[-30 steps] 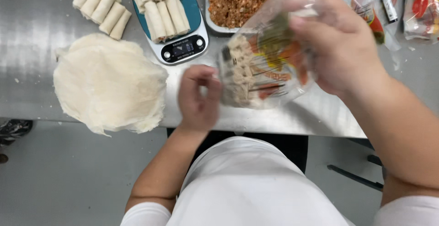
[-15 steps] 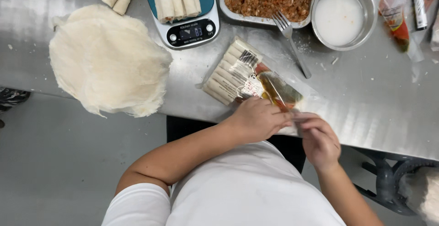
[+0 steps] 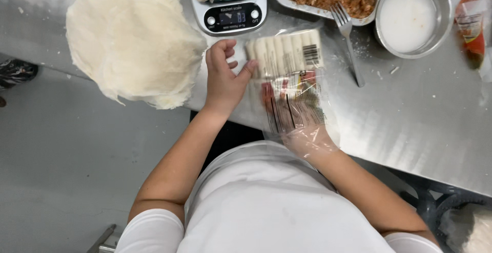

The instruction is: The person places meat filling on a wrapper with a fork, rolls the wrapper to create a spring roll, and then places several finished spring rolls into a plastic bag while weighing them on a kitchen scale.

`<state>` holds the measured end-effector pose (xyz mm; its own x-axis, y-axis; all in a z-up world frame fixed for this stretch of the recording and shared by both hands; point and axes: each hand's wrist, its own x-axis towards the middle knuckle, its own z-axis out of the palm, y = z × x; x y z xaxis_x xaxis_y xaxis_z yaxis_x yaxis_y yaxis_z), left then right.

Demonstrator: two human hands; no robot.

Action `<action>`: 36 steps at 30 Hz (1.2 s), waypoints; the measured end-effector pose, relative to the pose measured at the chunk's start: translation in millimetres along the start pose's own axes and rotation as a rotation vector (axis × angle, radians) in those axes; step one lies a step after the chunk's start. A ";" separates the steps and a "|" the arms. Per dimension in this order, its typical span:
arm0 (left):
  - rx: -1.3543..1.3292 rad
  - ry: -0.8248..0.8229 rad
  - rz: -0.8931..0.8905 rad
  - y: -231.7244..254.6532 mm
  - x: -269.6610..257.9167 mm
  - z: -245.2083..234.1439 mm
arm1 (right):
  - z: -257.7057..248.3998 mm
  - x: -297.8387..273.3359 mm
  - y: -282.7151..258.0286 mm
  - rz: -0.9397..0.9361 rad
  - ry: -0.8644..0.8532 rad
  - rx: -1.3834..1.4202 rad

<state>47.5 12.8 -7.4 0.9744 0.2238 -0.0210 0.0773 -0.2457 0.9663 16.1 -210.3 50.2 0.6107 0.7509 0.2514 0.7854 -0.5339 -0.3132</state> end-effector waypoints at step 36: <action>0.496 -1.119 0.721 43.3 -51.0 47.1 | -59.1 150.4 68.2 0.566 -0.374 0.134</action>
<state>11.0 -53.7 23.4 0.4640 -0.8857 0.0148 -0.6632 -0.3363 0.6687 167.5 -156.8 120.8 0.8279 0.4678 -0.3095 0.3223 -0.8483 -0.4200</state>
